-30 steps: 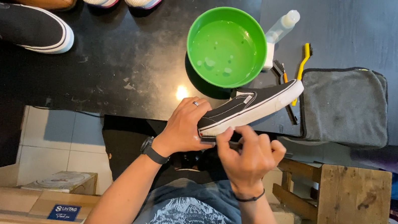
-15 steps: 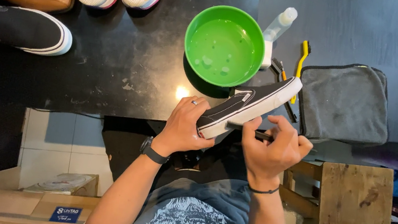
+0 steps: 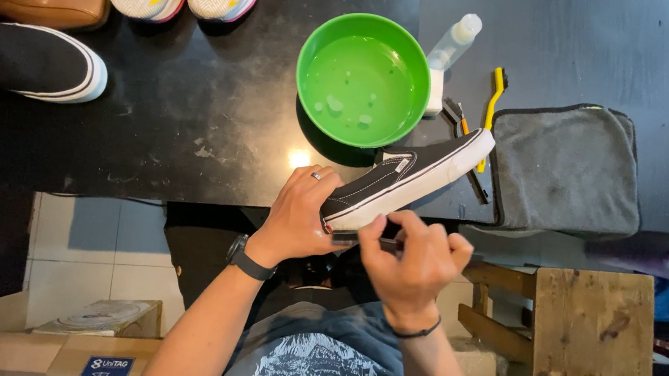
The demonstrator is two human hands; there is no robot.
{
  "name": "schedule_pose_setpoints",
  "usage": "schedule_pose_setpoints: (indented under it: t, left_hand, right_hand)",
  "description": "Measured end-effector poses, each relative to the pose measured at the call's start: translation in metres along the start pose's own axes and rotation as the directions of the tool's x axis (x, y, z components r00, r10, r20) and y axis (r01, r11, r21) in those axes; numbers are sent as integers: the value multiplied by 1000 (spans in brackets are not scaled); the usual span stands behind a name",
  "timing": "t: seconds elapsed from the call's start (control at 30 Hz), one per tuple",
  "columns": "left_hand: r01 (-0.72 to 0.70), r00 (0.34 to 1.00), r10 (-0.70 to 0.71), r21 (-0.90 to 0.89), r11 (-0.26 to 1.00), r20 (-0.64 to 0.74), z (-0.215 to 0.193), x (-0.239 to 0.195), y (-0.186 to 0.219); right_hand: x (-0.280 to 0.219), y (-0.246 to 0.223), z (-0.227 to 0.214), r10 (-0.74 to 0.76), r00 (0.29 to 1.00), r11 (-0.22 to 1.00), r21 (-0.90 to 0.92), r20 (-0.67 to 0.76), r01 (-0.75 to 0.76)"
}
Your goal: The person holds a black slip-on shoe and scrubs the white rubber sole with a brush. They dip the brush into a green bowl of water and continue scrubbing the sole. Finally, they wipe the shoe with a gray cloth.
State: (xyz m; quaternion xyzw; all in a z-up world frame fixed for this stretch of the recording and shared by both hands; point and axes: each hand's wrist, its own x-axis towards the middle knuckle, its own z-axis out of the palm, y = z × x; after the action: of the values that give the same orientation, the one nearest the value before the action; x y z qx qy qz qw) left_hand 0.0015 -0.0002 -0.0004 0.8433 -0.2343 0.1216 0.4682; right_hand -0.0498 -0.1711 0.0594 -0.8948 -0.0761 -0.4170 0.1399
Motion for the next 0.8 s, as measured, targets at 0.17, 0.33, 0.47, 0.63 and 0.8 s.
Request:
schedule_pose_setpoints:
  t: [0.17,0.33,0.47,0.63,0.8]
  left_hand:
    - [-3,1000,3,-12,1000,9,2,-2,-2]
    - [-2,1000,2,0,1000,-3,6,-3,-7]
    - [-10,1000,10,2,1000,4,0,-3,1]
    - [-3,1000,3,7,1000,-8,-1,-1,2]
    - [-11,1000,11,-2,1000,-10,-1,0,2]
  right_hand:
    - [17,42,2,33,997,998,-52,-72,-36]
    - [4,17,5,48,999,998,43,-18,-47]
    - [12,46,2,75,996,997,-11,-57,-75]
    - [8,14,2,41,999,997,71,-21,-40]
    - [13,54,2,71,995,997,45,-72,-68]
